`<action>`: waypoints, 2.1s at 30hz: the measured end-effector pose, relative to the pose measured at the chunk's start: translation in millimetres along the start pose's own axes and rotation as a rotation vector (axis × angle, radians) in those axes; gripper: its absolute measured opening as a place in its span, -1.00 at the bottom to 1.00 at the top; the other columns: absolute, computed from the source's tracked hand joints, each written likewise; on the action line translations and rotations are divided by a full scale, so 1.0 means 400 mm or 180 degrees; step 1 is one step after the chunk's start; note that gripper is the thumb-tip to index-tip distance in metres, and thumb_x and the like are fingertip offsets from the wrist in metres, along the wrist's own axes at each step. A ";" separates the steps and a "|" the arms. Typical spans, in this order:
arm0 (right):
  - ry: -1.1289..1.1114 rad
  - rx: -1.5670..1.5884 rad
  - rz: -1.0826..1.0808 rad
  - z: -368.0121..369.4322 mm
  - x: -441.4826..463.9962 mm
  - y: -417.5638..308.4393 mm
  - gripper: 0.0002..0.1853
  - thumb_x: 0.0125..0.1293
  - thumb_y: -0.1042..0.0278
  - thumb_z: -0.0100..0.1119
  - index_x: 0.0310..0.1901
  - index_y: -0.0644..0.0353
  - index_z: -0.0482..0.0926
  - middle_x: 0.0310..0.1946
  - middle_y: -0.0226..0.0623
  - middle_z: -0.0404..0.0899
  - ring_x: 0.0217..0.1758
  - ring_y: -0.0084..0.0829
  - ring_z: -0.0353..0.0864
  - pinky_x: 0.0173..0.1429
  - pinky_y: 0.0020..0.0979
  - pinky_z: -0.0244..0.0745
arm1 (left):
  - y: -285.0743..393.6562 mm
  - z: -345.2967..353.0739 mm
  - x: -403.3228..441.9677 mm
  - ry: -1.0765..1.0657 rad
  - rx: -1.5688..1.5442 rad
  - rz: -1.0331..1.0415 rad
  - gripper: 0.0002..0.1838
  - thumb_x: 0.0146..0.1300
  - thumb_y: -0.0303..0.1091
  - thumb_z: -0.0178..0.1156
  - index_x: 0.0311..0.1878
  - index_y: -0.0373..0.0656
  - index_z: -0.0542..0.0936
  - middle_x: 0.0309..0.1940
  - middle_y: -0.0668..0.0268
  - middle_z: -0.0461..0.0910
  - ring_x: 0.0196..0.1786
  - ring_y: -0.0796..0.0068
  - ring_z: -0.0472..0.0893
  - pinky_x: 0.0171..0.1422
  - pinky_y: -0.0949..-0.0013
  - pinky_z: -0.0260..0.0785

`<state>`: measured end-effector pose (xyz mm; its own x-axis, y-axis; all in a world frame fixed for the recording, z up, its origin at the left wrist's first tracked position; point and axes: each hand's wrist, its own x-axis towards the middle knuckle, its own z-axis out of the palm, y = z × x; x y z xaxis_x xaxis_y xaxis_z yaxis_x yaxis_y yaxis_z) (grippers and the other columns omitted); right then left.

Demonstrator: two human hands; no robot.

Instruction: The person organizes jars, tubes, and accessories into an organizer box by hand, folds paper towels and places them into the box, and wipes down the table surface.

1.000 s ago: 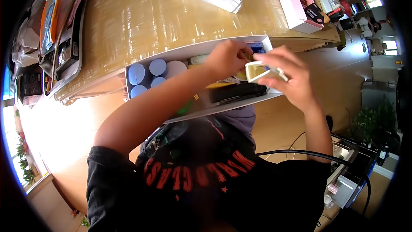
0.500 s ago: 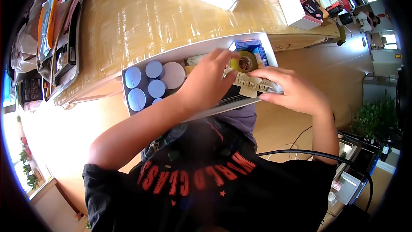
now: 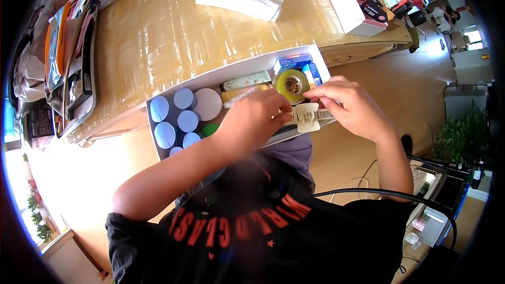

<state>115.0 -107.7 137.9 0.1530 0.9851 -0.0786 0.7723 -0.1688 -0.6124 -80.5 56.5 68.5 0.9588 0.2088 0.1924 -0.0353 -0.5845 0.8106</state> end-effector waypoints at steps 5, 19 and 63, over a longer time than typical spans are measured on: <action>-0.0108 -0.0172 0.0232 0.003 -0.012 -0.009 -0.74 0.44 0.53 0.22 0.11 0.22 0.73 -0.05 -0.10 0.75 0.05 -0.09 0.69 0.16 -0.18 0.57 | 0.024 0.000 0.001 -0.0231 -0.0418 -0.0375 -0.83 0.36 -0.38 0.37 -0.05 -0.21 0.68 -0.14 0.13 0.75 -0.16 0.12 0.79 -0.06 0.20 0.62; 0.0017 -0.1135 -0.0141 0.034 -0.012 0.003 -0.71 0.43 0.46 0.26 0.13 0.28 0.71 -0.09 -0.24 0.62 0.17 -0.24 0.51 0.53 -0.10 0.18 | -0.084 0.035 0.043 -0.0353 -0.0469 -0.0435 -0.82 0.41 -0.32 0.32 -0.11 -0.24 0.76 -0.22 0.07 0.75 -0.25 0.09 0.71 -0.04 0.17 0.56; 0.0706 -0.0608 0.2311 -0.187 0.517 0.305 -0.82 0.37 0.34 0.25 -0.26 0.30 0.55 -0.61 -0.35 0.46 -0.70 -0.47 0.39 -0.61 -0.31 0.27 | -0.007 -0.013 -0.056 -0.0065 -0.0177 -0.0348 -0.66 0.31 -0.28 0.40 0.10 -0.19 0.66 -0.03 0.07 0.69 0.05 -0.02 0.68 0.16 0.09 0.58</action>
<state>287.2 72.9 105.7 0.7645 0.5997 -0.2362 0.5214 -0.7909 -0.3202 -103.2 57.7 65.0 0.9634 0.2526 0.0901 0.0549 -0.5147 0.8556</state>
